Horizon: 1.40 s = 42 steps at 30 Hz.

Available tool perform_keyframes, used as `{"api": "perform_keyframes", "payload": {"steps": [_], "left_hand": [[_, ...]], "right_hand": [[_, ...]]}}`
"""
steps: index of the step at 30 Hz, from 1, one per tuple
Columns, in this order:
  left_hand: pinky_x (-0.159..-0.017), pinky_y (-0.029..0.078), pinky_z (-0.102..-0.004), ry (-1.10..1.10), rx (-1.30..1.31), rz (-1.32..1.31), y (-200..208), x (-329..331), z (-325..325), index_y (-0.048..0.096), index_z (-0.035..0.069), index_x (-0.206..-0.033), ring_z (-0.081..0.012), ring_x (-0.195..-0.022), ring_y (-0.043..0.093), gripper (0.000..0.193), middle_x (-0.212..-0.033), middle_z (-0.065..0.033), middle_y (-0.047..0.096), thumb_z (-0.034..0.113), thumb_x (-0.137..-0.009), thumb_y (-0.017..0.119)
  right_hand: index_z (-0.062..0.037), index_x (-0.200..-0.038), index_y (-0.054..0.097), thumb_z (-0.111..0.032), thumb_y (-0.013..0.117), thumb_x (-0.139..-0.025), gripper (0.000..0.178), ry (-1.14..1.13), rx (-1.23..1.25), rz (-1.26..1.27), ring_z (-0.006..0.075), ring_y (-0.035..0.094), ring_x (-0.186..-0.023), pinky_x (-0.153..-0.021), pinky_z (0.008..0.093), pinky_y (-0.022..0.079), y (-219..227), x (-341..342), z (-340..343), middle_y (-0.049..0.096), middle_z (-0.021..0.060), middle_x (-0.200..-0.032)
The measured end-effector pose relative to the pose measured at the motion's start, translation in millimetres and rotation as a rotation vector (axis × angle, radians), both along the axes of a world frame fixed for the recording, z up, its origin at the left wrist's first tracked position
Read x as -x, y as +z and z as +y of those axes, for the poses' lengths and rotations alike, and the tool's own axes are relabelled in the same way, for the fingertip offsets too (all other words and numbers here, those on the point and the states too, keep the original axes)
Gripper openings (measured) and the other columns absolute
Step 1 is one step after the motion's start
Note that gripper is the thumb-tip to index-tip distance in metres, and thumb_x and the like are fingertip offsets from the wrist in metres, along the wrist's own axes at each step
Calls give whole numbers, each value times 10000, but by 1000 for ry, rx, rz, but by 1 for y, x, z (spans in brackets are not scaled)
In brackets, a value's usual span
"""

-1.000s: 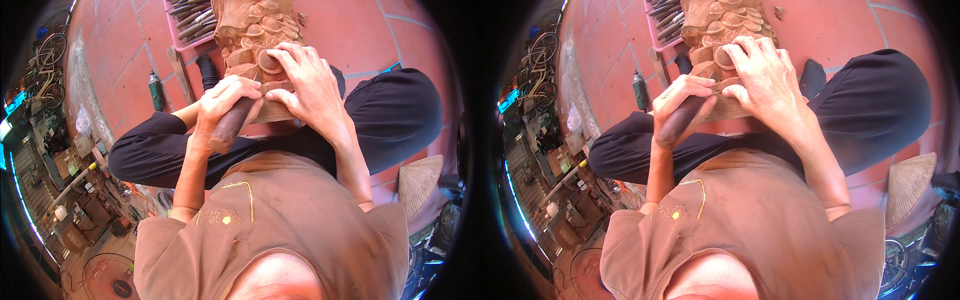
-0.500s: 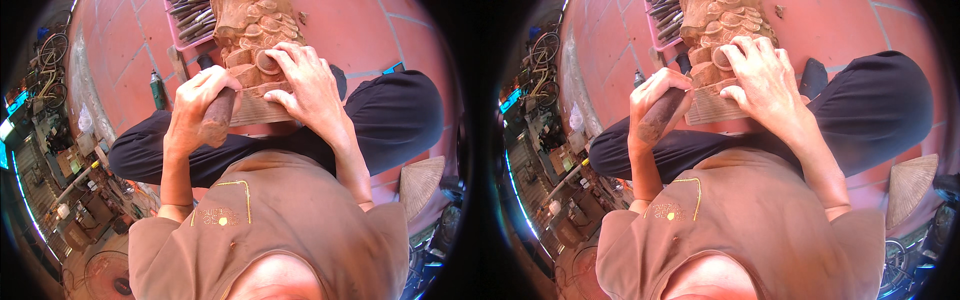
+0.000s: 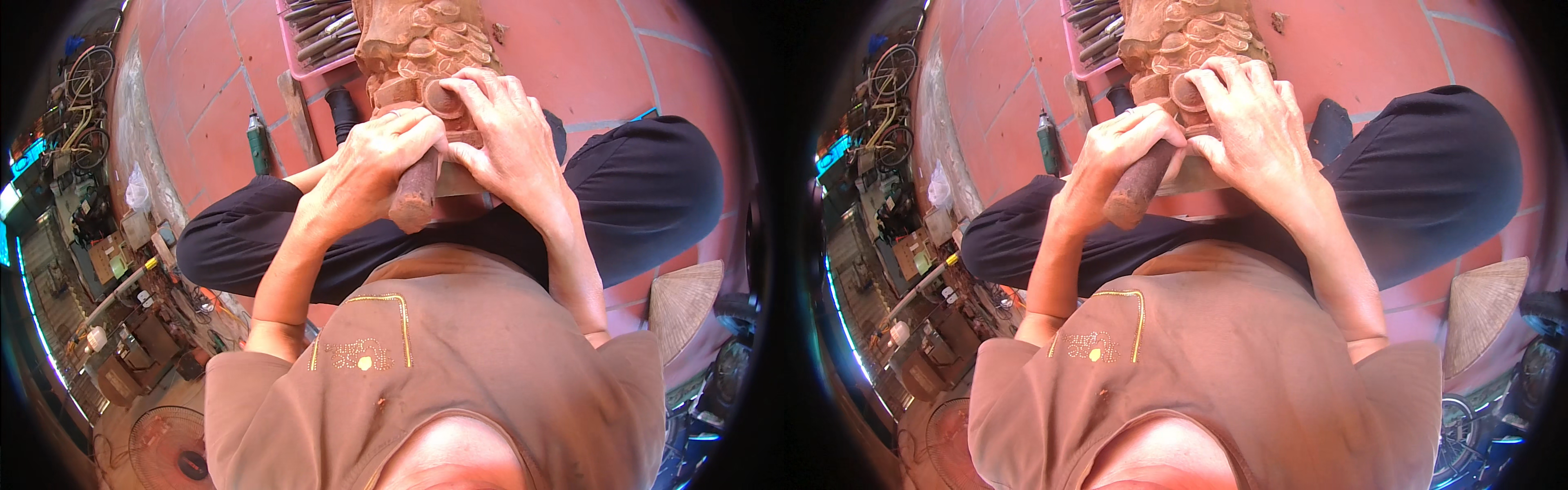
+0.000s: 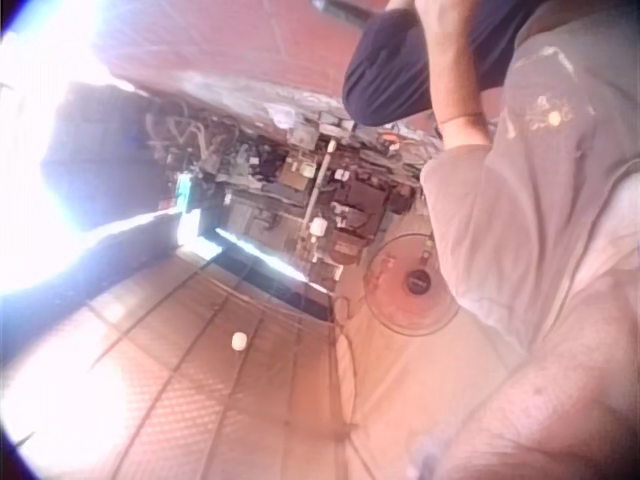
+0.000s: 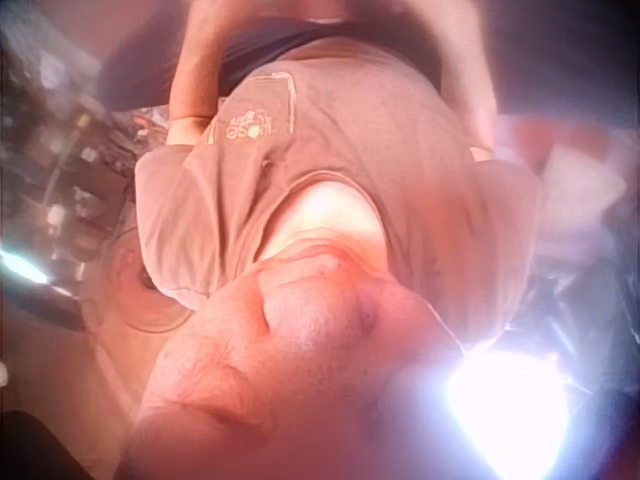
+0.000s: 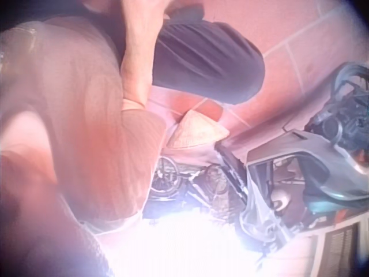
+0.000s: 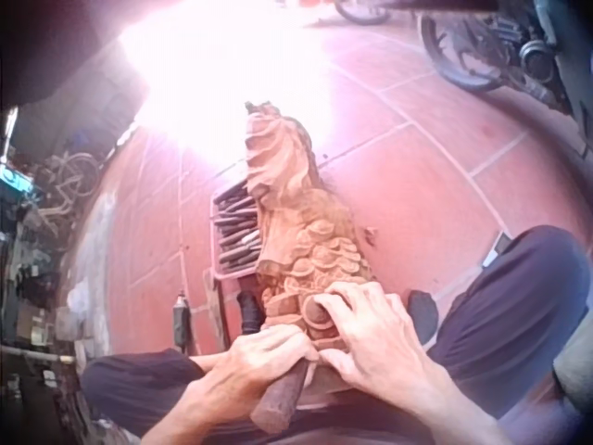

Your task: The person carves a wooden sculpture using a chisel and mallet. They hold the sculpture with one hand and strike the chisel with the other to shape the wood.

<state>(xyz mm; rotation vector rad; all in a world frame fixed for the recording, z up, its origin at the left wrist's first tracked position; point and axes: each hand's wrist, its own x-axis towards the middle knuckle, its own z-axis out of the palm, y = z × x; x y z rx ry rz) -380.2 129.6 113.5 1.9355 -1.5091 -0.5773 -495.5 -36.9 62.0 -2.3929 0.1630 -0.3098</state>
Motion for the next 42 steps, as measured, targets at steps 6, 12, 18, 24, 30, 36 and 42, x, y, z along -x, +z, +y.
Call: {"api": "perform_keyframes", "payload": {"steps": [6,12,18,24,30,36,42], "left_hand": [[-684,515,-329,69,-91,-137,28,-10,9,609,38,-914,-273,-737,642,207,-807,-93,618,-25,-736,692],[-714,532,-313,44,87,-63,10,-4,1,632,48,-927,-233,-773,665,220,-869,-83,670,-40,-768,754],[-773,522,-323,42,1,41,-7,-3,2,624,52,-948,-259,-840,661,212,-901,-92,668,-5,-789,751],[-745,538,-316,26,-60,36,6,-11,14,611,49,-913,-253,-812,669,211,-884,-79,672,-4,-769,757],[-752,536,-311,201,57,31,12,-25,39,637,46,-936,-223,-817,671,213,-897,-87,668,-35,-774,750],[-820,543,-317,130,162,145,-14,-2,19,637,29,-955,-245,-889,687,229,-964,-107,695,-52,-776,754],[-858,544,-325,113,113,144,-16,-5,30,661,11,-944,-238,-972,700,247,-1034,-132,725,-58,-744,790]], "right_hand": [[-105,-1306,566,-247,814,-724,648,11,-23,74,313,515,-1234,-982,444,447,2,1,1,555,74,-1346],[-116,-1307,566,-249,820,-717,656,8,-1,95,314,511,-1244,-983,446,449,3,1,0,551,64,-1350],[-119,-1313,566,-253,822,-720,659,19,-1,99,314,509,-1249,-987,444,448,4,1,0,551,67,-1355],[-119,-1309,570,-275,829,-727,657,8,-33,67,310,513,-1243,-999,447,439,0,2,1,555,61,-1348],[-109,-1309,571,-274,839,-712,674,-1,-21,78,308,513,-1247,-997,446,439,3,3,0,558,61,-1346],[-109,-1270,579,-261,841,-721,627,8,-19,40,295,524,-1210,-956,458,430,1,0,1,570,63,-1283],[-111,-1279,578,-260,837,-724,631,-1,-20,10,289,521,-1219,-964,449,429,-1,0,1,567,60,-1288]]}}
